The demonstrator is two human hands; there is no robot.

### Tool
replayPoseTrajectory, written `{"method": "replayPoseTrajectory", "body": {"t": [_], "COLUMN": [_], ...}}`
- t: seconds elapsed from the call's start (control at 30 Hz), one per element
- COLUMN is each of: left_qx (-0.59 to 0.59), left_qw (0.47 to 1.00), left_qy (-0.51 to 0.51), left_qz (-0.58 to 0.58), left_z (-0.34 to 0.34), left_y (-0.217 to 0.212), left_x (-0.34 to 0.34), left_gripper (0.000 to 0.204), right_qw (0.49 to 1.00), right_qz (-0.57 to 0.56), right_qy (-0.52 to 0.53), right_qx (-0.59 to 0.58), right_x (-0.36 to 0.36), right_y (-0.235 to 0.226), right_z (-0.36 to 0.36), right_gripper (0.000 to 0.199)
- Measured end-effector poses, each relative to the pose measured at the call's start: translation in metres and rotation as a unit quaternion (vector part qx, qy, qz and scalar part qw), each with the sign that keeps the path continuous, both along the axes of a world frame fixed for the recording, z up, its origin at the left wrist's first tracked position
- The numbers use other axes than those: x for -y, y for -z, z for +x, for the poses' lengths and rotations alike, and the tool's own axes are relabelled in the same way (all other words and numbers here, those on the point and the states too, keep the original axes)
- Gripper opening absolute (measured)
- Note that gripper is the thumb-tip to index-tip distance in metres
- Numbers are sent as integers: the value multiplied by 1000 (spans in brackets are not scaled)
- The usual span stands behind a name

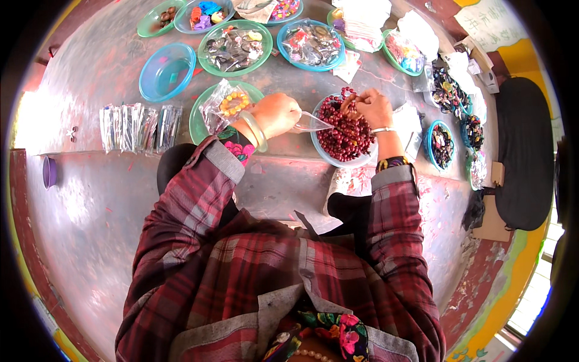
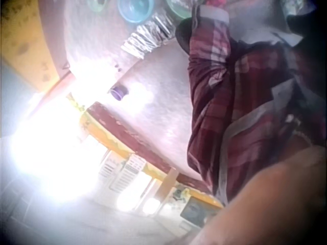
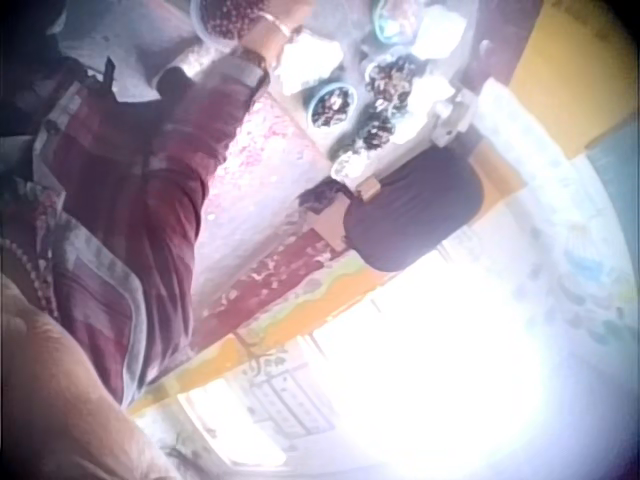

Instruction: The person sits on the floor and repeatedly picks up strands of red beads from a bowl, places them into small clear plastic bags, and sets the filled bags aside. The workspace includes multiple bowls of beads and stacks of empty bags.

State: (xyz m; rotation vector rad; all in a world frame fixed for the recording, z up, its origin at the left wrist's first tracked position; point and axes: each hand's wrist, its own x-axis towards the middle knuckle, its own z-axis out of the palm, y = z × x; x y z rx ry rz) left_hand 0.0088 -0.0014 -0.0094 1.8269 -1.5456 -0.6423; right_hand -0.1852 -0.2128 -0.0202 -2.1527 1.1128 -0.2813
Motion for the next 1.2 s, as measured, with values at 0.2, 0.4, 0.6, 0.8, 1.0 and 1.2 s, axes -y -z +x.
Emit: {"method": "replayPoseTrajectory", "body": {"t": [0.2, 0.4, 0.6, 0.8, 1.0, 1.2], "left_qx": [-3, -76, 23, -45, -79, -96], "left_qw": [1000, 995, 995, 994, 993, 993], "left_qy": [-16, -23, 60, -16, -21, -8], "left_qz": [12, 54, 77, 95, 80, 73], "left_z": [-2, -7, -10, -5, -7, -6], "left_y": [-5, -14, -43, -25, -22, -22], "left_x": [-3, -2, -1, -4, -3, -1], "left_gripper": [22, 23, 25, 23, 26, 28], "right_qw": [979, 958, 968, 966, 970, 963], "right_qz": [56, 136, 93, 106, 72, -41], "right_qy": [-52, -133, -177, -155, -180, -240], "right_qx": [186, 216, 151, 178, 149, 114], "right_x": [-43, -82, -95, -104, -100, -99], "right_y": [-87, -108, -107, -123, -108, -90], "right_z": [7, 12, 17, 19, 20, 23], "right_gripper": [18, 18, 18, 18, 15, 13]}}
